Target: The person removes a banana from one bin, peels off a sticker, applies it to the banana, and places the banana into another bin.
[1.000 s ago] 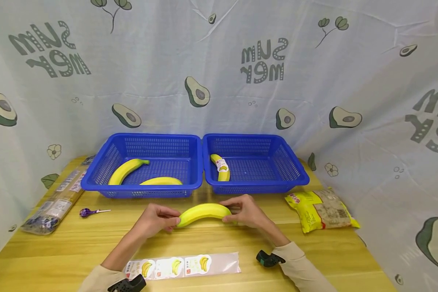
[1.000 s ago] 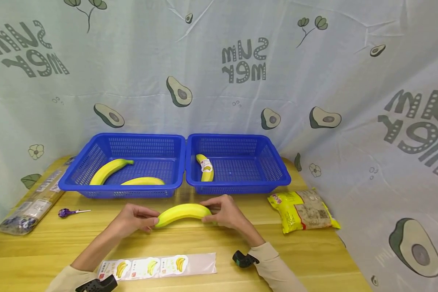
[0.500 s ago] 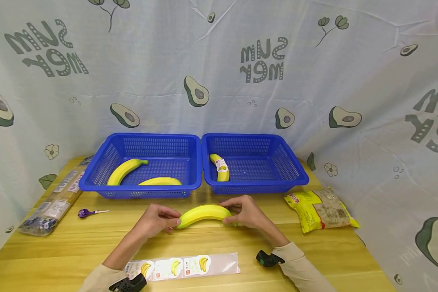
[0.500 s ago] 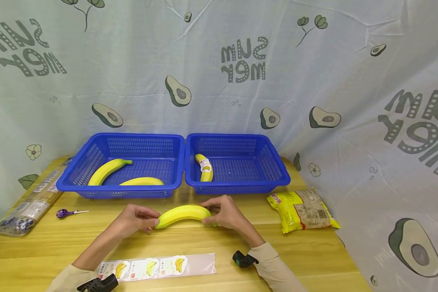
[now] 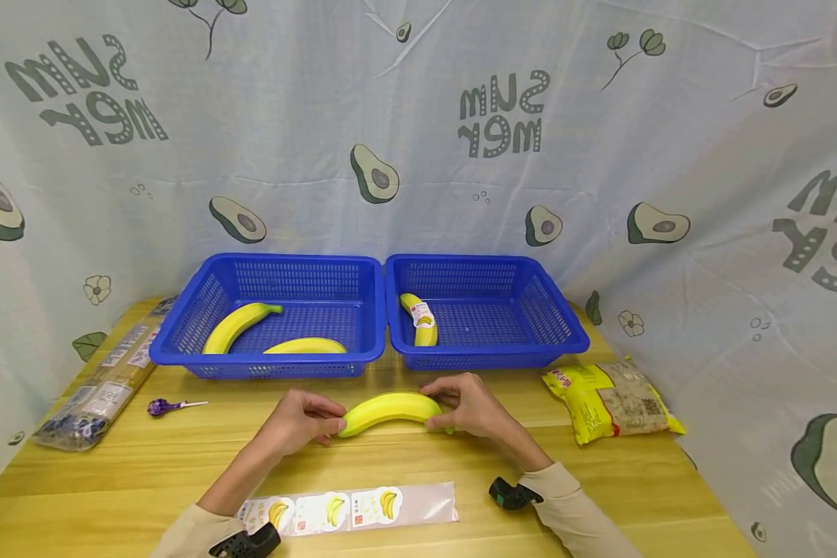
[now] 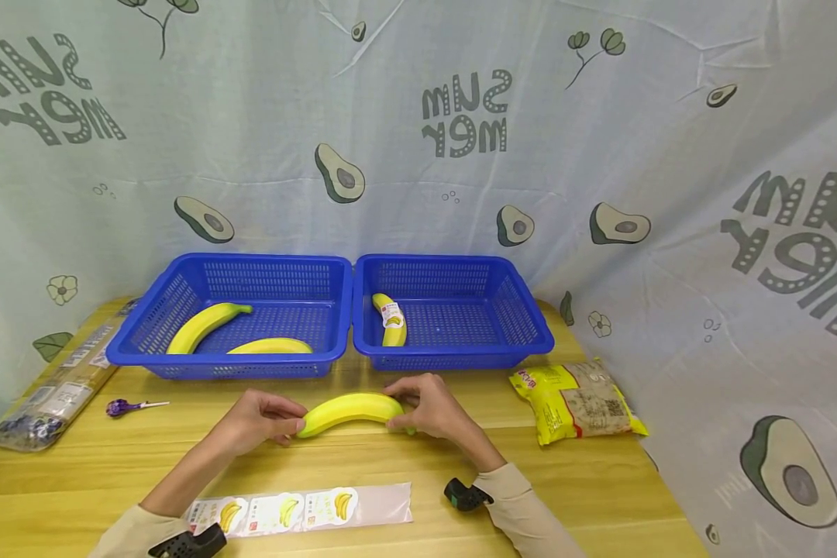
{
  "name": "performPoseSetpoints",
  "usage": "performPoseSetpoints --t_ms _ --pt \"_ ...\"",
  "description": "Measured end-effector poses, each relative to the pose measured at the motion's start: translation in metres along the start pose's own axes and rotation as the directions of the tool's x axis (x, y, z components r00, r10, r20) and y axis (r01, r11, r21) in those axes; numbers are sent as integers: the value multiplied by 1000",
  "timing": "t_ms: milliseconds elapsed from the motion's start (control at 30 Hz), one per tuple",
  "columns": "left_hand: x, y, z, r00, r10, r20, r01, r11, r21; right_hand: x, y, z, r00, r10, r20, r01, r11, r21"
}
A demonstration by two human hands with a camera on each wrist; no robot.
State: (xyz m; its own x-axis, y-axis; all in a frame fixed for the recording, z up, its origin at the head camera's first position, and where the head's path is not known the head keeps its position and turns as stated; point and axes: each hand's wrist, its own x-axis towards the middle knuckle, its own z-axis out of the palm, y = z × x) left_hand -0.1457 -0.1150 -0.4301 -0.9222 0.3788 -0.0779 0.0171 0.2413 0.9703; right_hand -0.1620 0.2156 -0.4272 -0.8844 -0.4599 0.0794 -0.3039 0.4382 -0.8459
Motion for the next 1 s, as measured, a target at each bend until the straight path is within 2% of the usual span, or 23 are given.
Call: performPoseSetpoints --t_ms 300,467,600,767,900,1000 --pt "0 0 0 1000 7 -11 -7 1000 -6 0 0 -1 1000 -10 22 10 1000 -5" --pt "0 0 0 1000 28 6 -28 1000 5 1 1 -2 999 -22 29 23 999 -33" --pt "-1 3 -3 999 29 23 -31 998 53 1 1 -2 999 -35 35 36 999 -40" --pt "-4 11 -11 999 6 36 -12 986 168 1 0 -1 998 -44 35 45 998 -44" --pt "-6 14 -16 993 16 113 -39 978 203 1 -2 -1 998 -44 40 46 998 -52" --pt "-8 15 -18 980 7 197 -43 983 179 0 -4 -3 998 -38 47 41 997 -66"
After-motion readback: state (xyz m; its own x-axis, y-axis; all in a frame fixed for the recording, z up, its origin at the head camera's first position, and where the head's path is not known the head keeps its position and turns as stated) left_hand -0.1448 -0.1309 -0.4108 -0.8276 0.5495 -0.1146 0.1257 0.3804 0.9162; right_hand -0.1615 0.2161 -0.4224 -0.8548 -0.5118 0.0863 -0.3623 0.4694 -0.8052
